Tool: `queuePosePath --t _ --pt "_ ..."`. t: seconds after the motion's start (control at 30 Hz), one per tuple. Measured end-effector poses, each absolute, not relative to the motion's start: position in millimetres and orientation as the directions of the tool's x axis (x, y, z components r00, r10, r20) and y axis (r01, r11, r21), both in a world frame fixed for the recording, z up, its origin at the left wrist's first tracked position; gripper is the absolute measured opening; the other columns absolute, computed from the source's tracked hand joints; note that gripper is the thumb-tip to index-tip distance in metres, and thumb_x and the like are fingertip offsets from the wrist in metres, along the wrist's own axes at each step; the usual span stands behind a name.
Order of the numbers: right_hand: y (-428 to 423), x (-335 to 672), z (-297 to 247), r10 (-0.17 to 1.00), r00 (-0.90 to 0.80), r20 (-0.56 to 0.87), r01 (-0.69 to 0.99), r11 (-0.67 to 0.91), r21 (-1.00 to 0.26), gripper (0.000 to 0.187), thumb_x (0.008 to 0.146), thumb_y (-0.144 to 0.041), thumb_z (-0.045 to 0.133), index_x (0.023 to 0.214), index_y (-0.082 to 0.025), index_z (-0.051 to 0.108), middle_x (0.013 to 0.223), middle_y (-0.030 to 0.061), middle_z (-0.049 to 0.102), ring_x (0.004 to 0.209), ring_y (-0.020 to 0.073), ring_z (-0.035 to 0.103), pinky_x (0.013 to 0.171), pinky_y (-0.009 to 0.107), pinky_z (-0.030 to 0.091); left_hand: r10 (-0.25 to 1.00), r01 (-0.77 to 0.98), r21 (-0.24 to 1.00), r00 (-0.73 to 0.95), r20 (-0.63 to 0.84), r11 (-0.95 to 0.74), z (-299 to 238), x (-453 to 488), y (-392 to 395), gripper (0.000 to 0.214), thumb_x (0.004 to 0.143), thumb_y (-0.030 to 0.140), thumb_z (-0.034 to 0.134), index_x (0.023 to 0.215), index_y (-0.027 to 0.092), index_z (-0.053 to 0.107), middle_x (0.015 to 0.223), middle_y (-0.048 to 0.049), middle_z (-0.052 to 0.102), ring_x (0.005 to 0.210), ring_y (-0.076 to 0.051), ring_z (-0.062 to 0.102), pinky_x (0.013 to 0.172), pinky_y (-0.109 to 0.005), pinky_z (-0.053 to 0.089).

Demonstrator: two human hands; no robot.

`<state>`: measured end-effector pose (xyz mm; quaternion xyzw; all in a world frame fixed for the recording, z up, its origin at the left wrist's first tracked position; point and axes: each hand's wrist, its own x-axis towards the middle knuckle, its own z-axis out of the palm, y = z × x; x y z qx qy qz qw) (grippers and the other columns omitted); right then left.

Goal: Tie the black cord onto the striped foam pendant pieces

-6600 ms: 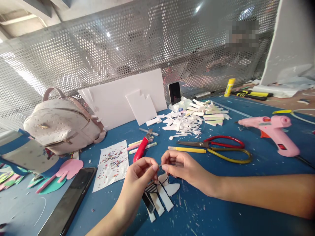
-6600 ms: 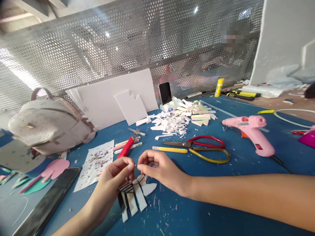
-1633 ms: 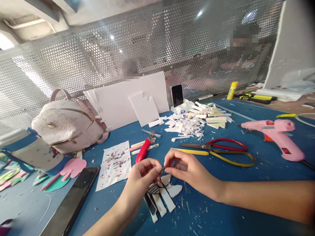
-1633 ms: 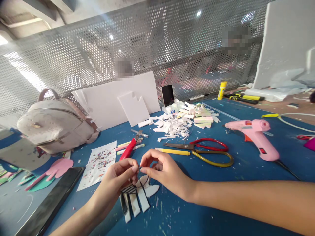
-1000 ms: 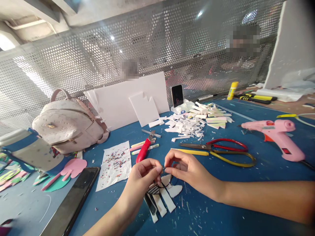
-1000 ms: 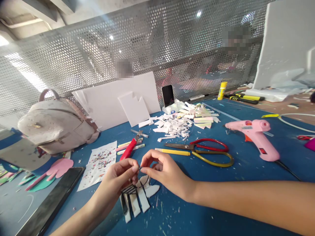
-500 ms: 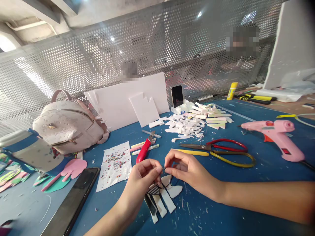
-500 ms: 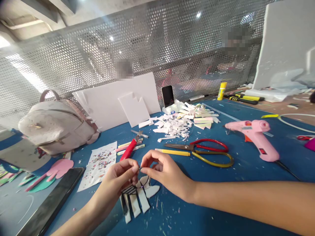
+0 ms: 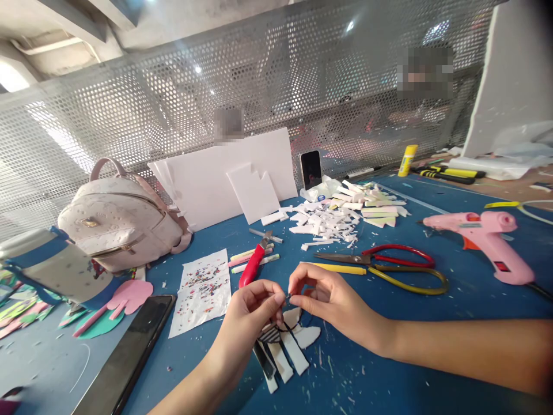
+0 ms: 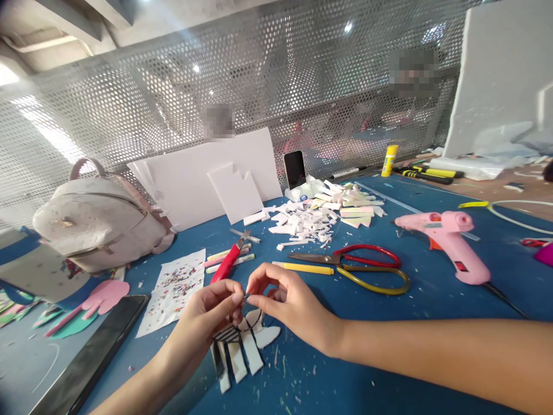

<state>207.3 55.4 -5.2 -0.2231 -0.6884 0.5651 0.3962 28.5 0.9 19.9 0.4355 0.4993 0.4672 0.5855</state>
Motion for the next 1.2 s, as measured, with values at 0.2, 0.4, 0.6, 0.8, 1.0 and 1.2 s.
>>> queuePosePath --t 0.2,0.4,0.6,0.8,1.0,1.2 --pt "54.7 207.5 -5.7 0.755 -0.587 0.293 -0.149 0.255 -0.955 0.007 0.091 -0.024 0.066 0.090 -0.021 0.060 0.089 -0.0001 0.057 0.082 0.0137 0.056 0.070 0.024 0.046 0.981 -0.110 0.976 0.074 -0.182 0.189 19.9 28.2 1.1 0.034 0.076 0.044 0.081 0.081 0.013 0.066 0.060 0.0006 0.058 0.058 -0.010 0.050 0.058 -0.020 0.036" --pt "54.3 207.4 -5.4 0.761 -0.583 0.286 -0.135 0.256 -0.957 0.009 0.090 -0.027 0.066 0.089 -0.021 0.060 0.088 0.0005 0.057 0.081 0.0144 0.055 0.069 0.024 0.047 0.981 -0.104 0.977 0.079 -0.176 0.184 20.2 28.3 0.9 0.035 0.076 0.044 0.080 0.080 0.013 0.065 0.060 0.0007 0.058 0.058 -0.010 0.051 0.058 -0.020 0.037" --pt "54.8 207.2 -6.8 0.757 -0.585 0.290 -0.146 0.253 -0.956 0.009 0.090 -0.027 0.066 0.089 -0.021 0.060 0.088 0.0006 0.058 0.082 0.0147 0.056 0.070 0.025 0.047 0.981 -0.115 0.976 0.069 -0.180 0.187 19.7 28.3 0.9 0.034 0.075 0.044 0.081 0.080 0.014 0.066 0.060 0.0008 0.058 0.057 -0.010 0.051 0.058 -0.021 0.037" --pt "55.2 207.2 -7.6 0.756 -0.587 0.290 -0.158 0.244 -0.957 0.008 0.090 -0.025 0.066 0.089 -0.021 0.060 0.088 -0.0002 0.057 0.082 0.0138 0.055 0.069 0.024 0.046 0.981 -0.101 0.978 0.082 -0.174 0.182 18.9 27.7 1.5 0.033 0.077 0.043 0.080 0.080 0.013 0.066 0.060 0.0005 0.058 0.057 -0.010 0.051 0.057 -0.020 0.036" --pt "54.6 207.5 -6.3 0.758 -0.586 0.286 -0.151 0.245 -0.958 0.008 0.090 -0.025 0.066 0.088 -0.021 0.060 0.087 -0.0002 0.057 0.082 0.0141 0.055 0.069 0.025 0.045 0.981 -0.104 0.978 0.086 -0.173 0.182 19.4 27.7 1.4 0.033 0.077 0.043 0.080 0.080 0.013 0.066 0.061 0.0005 0.058 0.057 -0.010 0.051 0.057 -0.020 0.037" --pt "54.6 207.5 -6.1 0.756 -0.588 0.288 -0.151 0.247 -0.957 0.008 0.091 -0.025 0.066 0.089 -0.021 0.060 0.087 -0.0002 0.057 0.082 0.0139 0.055 0.070 0.024 0.045 0.981 -0.107 0.977 0.085 -0.176 0.185 19.1 27.5 1.2 0.034 0.077 0.044 0.080 0.081 0.013 0.066 0.061 0.0006 0.058 0.057 -0.009 0.051 0.058 -0.020 0.038"
